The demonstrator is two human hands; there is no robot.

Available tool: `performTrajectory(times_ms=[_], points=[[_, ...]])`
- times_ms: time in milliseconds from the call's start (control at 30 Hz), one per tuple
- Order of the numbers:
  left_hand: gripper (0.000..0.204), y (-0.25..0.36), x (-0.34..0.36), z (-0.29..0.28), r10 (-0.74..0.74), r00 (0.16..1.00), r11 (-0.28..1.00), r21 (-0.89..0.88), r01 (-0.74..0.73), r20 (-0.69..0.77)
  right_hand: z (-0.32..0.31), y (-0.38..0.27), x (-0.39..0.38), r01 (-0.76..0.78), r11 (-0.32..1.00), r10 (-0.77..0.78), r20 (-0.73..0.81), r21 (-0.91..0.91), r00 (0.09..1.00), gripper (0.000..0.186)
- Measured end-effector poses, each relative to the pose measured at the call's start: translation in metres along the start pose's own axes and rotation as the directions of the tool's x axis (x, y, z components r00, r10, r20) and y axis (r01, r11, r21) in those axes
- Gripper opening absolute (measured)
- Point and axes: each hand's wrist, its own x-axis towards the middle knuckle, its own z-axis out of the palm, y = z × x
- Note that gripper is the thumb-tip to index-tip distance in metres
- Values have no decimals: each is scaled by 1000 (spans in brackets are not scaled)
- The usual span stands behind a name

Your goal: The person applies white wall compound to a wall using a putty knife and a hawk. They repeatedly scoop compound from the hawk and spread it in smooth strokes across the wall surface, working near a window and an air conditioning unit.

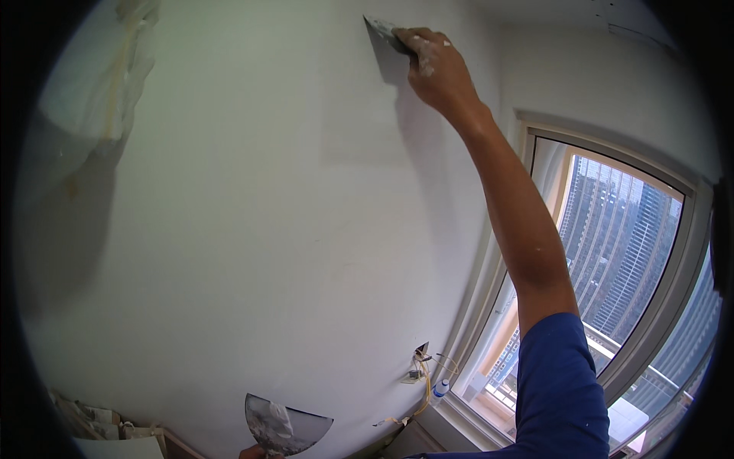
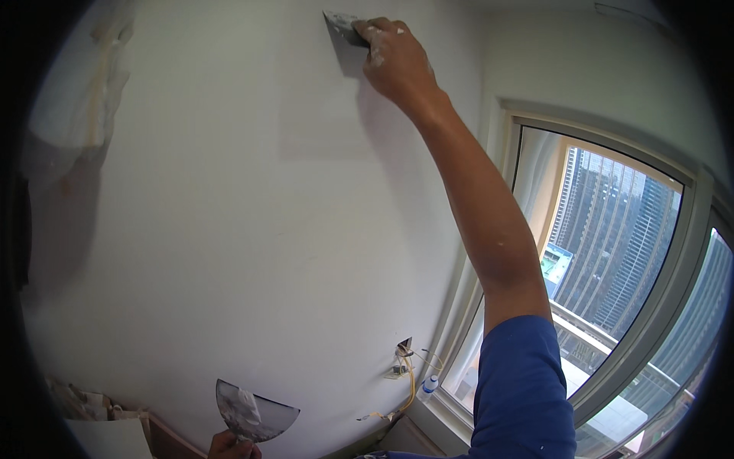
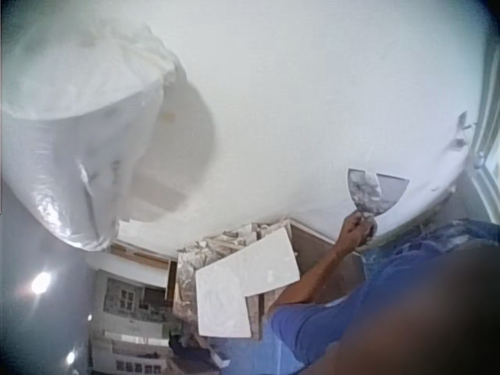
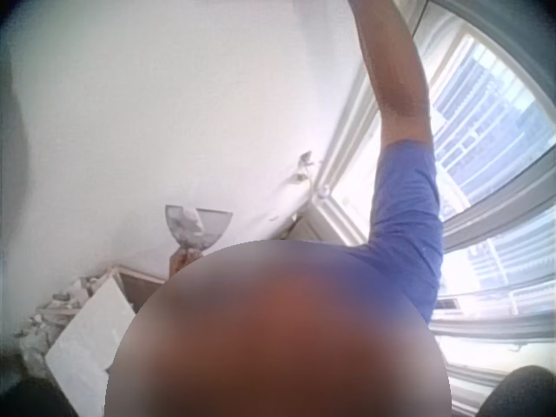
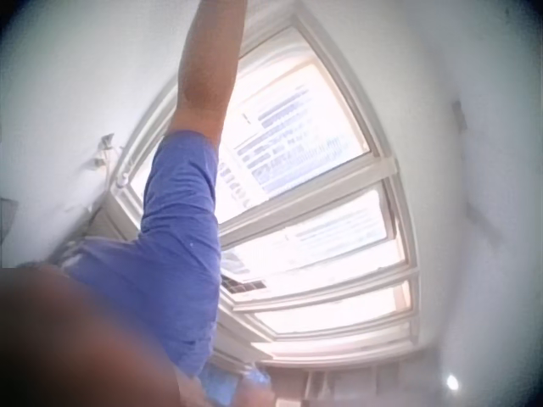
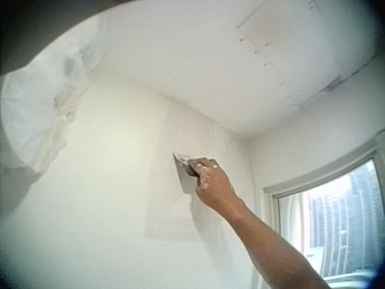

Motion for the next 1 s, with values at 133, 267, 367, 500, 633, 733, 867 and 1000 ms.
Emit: performTrajectory(times_ms=[133,267,367,500,633,733,867,1000], points=[[44,2,0,1,20,1000,1000,-16,-20,12,-34,-5,-10,-100,993,86,188,68,978,47],[44,6,-1,-1,12,999,1000,-16,-11,32,-37,13,42,-170,985,165,141,23,976,46],[45,10,0,2,-5,999,1000,-18,5,39,-40,23,86,-153,988,149,134,24,980,45],[43,6,-1,0,-13,999,999,-41,15,39,-20,32,112,-139,989,134,88,55,987,46],[40,8,-2,-1,-29,999,999,-38,31,38,-5,29,121,-82,996,80,56,38,995,45],[39,10,-1,-1,-36,998,999,-33,38,50,4,31,107,-58,998,56,87,25,995,44],[40,14,-7,-2,-31,999,999,-23,32,36,16,14,51,141,989,-143,-44,-37,989,43],[40,19,-7,-3,-46,998,999,10,45,40,-8,14,58,-73,997,73,87,-2,994,43]])
